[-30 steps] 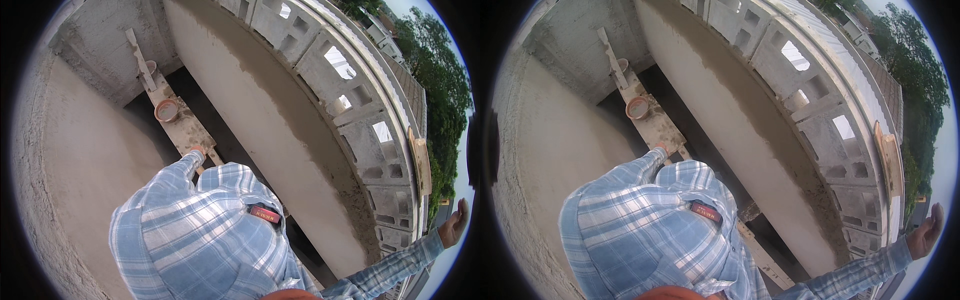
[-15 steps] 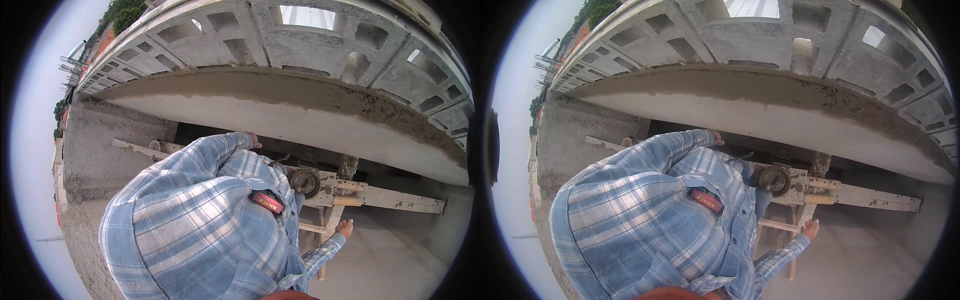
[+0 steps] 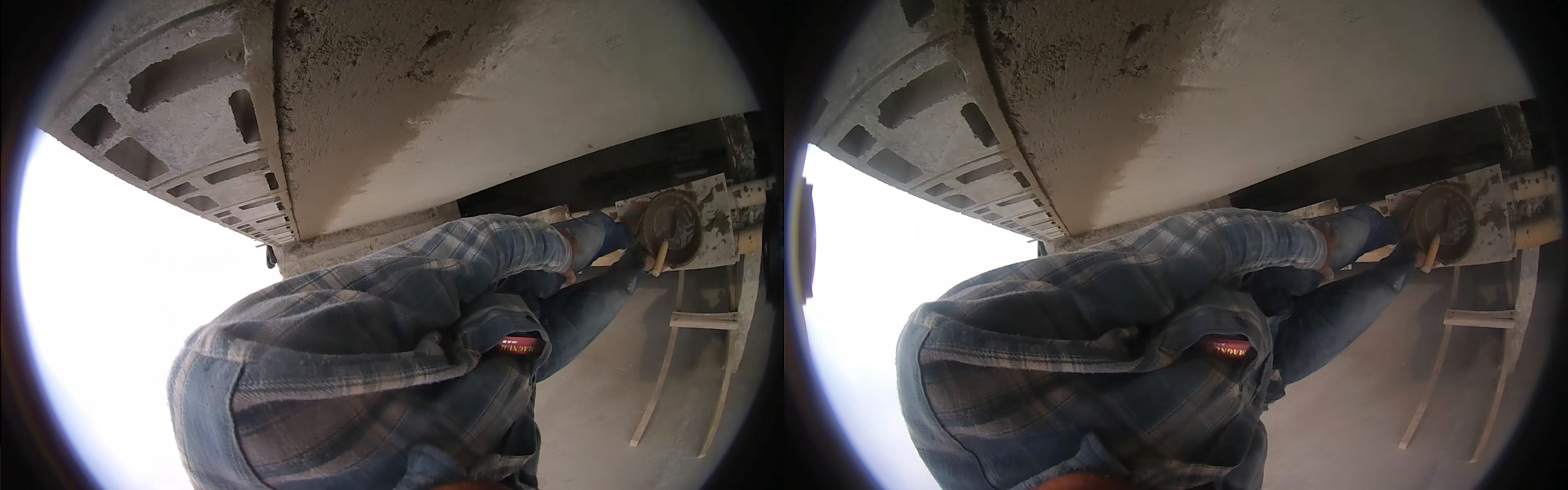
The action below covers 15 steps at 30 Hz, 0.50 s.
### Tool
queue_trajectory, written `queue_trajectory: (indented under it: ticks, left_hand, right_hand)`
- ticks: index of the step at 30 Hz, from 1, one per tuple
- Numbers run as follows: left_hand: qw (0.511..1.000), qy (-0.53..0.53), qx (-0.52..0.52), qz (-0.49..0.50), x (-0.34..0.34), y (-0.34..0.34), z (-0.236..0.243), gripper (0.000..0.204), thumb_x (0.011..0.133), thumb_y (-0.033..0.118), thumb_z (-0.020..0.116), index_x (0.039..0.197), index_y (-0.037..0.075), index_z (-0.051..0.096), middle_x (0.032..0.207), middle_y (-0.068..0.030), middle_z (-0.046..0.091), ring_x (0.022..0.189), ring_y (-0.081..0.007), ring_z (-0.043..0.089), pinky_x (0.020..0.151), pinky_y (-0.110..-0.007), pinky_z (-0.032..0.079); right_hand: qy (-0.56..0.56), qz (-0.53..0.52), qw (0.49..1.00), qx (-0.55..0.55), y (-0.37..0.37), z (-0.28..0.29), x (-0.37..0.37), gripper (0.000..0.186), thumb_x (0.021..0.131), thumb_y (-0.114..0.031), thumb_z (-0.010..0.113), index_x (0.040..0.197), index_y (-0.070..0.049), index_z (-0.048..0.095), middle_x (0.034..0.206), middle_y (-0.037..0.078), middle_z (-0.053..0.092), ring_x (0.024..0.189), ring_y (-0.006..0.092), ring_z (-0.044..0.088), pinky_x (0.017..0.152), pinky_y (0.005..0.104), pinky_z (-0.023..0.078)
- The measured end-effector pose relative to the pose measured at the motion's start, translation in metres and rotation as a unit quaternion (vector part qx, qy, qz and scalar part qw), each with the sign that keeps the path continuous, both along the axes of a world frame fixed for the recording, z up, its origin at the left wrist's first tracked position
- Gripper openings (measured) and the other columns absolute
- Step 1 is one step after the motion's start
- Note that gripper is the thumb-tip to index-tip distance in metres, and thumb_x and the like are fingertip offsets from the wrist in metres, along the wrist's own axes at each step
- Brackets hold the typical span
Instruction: The person applies wet cement to a curved wall using a trowel and smooths it with a wooden float. The person repeatedly scoops cement from a bucket and spreads it along the wall surface.
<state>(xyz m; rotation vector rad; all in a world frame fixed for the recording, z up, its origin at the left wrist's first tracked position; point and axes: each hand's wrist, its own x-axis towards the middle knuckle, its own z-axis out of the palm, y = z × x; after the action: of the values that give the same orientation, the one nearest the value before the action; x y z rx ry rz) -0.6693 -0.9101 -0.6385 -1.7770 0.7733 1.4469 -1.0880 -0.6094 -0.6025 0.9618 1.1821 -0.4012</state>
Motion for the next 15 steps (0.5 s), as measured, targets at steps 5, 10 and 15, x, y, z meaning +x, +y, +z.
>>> queue_trajectory:
  ticks: [5, 10, 15]
  left_hand:
    - [0.995, -0.022, 0.077, -0.054, -0.017, 0.023, -0.033, 0.119, 0.074, 0.061, 0.079, 0.153, 0.002, 0.013, 0.153, -0.0266, 0.034, 0.141, -0.0388, 0.038, 0.116, -0.047, 0.032]
    - [0.977, -0.086, 0.116, -0.156, -0.022, 0.035, -0.071, 0.132, 0.072, 0.062, 0.08, 0.159, 0.008, -0.004, 0.158, -0.0256, 0.027, 0.144, -0.039, 0.034, 0.117, -0.051, 0.031]
    - [0.98, -0.092, -0.003, -0.178, -0.045, 0.038, -0.098, 0.103, 0.079, 0.051, 0.078, 0.156, 0.011, 0.021, 0.153, -0.0211, 0.035, 0.141, -0.0357, 0.038, 0.116, -0.047, 0.034]
  right_hand:
    - [-0.081, -0.2, 0.974, 0.072, -0.024, 0.044, 0.059, 0.09, 0.088, -0.076, 0.044, 0.149, -0.01, 0.04, 0.149, 0.021, 0.042, 0.132, 0.035, 0.047, 0.104, 0.049, 0.042]
    - [0.05, 0.175, 0.981, -0.068, -0.18, 0.003, 0.076, 0.101, 0.09, -0.082, 0.032, 0.154, -0.004, 0.03, 0.154, 0.021, 0.038, 0.143, 0.0346, 0.035, 0.114, 0.055, 0.031]
    - [0.357, 0.5, 0.72, -0.324, -0.26, -0.205, 0.062, 0.056, 0.095, -0.041, 0.064, 0.135, -0.003, 0.054, 0.133, 0.019, 0.059, 0.123, 0.0288, 0.057, 0.102, 0.0414, 0.046]
